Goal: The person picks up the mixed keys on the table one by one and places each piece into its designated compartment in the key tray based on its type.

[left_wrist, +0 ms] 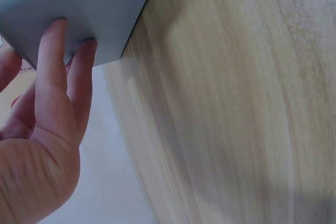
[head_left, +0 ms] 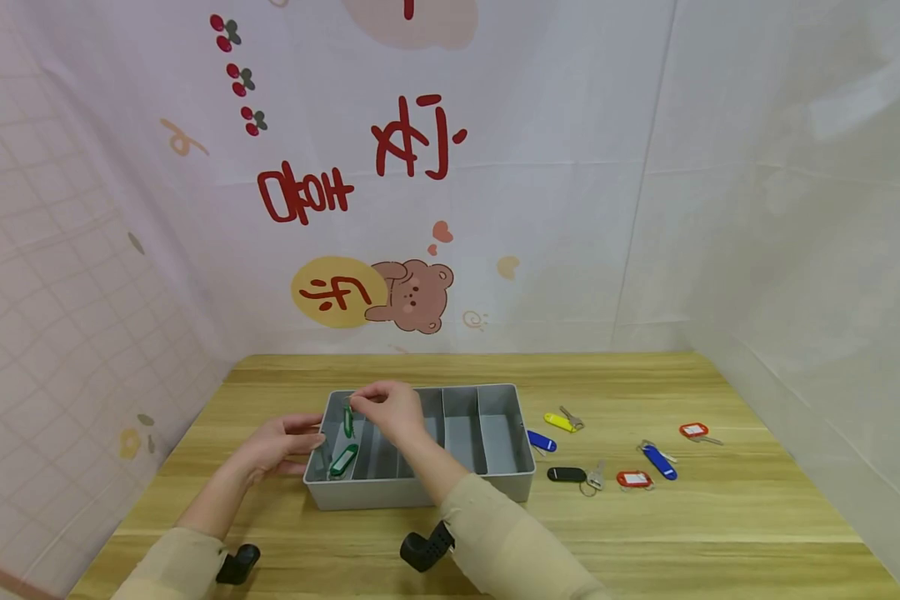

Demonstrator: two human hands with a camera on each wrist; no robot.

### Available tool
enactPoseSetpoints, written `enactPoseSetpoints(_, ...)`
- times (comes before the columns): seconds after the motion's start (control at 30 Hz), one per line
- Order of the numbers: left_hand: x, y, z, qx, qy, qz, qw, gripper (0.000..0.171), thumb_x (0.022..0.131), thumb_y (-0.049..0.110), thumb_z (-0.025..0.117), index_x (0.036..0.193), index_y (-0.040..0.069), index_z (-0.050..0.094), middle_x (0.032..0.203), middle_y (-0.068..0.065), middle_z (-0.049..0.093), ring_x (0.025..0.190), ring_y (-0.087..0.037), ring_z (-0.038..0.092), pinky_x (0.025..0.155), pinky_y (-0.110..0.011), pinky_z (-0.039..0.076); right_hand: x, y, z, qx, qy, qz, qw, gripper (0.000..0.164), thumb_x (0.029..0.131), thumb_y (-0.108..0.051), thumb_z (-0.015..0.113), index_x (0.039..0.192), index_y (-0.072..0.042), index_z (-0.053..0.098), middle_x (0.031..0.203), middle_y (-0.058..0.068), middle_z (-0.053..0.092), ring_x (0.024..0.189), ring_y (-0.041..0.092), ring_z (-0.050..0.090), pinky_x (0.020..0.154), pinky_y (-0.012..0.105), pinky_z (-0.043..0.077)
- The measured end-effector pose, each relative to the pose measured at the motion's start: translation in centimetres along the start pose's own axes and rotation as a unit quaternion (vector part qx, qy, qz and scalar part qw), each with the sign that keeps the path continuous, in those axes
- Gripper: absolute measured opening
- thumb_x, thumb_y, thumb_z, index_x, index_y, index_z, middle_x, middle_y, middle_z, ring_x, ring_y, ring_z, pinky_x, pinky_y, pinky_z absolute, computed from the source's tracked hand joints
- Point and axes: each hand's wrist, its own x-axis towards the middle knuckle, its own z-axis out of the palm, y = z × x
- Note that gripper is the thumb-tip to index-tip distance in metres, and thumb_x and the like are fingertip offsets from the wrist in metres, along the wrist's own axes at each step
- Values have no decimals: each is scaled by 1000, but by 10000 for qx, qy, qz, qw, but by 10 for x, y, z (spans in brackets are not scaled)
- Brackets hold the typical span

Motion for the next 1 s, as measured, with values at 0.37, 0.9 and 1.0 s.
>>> enactPoseSetpoints(0.37,0,1,0,22,-42,0,10000,67,95,10,65,148,-14,30,133,-33,52,106,-32,64,80,-45,58,4,0,7,-247,22,252,9994,12,87,-26,77,86,-14,80,81,-9,71,72,4,59,65,23,51)
enactPoseSetpoints(0.9,-2,2,1,153,43,-23,9999,69,95,12,66,147,-15,30,135,-34,51,103,-30,65,77,-43,59,-1,7,-2,-66,5,-118,9999,15,91,-21,73,101,-11,78,90,-7,71,78,5,62,66,22,51)
enactPoseSetpoints(1.0,-2,3,1,145,58,-49,9999,69,94,11,66,147,-15,30,134,-34,50,103,-29,65,77,-43,59,-5,10,-6,-179,41,-326,9993,16,92,-22,72,104,-12,77,93,-7,71,85,6,63,70,22,52)
